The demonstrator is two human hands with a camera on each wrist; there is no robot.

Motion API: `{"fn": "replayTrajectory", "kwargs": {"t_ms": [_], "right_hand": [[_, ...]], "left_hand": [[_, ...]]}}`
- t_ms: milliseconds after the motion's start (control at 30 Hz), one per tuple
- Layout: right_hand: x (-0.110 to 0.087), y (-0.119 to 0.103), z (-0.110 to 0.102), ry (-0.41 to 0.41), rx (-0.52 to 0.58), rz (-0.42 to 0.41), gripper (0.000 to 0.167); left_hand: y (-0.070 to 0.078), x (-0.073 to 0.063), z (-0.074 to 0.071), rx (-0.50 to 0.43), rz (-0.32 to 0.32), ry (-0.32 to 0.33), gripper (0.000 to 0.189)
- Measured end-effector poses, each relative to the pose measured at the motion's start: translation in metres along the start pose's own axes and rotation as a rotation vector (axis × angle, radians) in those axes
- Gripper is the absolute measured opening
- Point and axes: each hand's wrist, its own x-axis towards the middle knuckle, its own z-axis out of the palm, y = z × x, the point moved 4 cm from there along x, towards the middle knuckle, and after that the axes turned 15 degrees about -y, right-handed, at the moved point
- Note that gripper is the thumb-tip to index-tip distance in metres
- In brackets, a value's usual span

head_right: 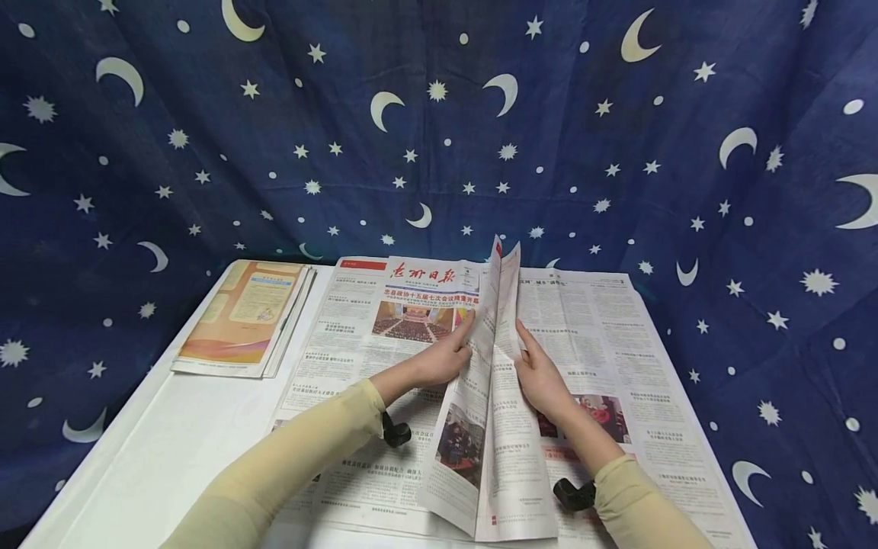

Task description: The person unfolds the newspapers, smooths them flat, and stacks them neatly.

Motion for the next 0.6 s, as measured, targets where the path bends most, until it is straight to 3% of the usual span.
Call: {"fn": "replayTrajectory", "kwargs": {"t_ms": [267,600], "right_hand": [[-0.012,0.0,-0.01,0.008,0.034,0.004,0.069],[-0.024,0.001,-0.029,0.052,0.016,-0.007,0.07]], "left_hand": [[-0.008,-0.023,-0.025,-0.096,0.041,0.048,0.069],[-0.02,-0.073,-0.065,-0.232,0.062,0.099,0.07]]}}
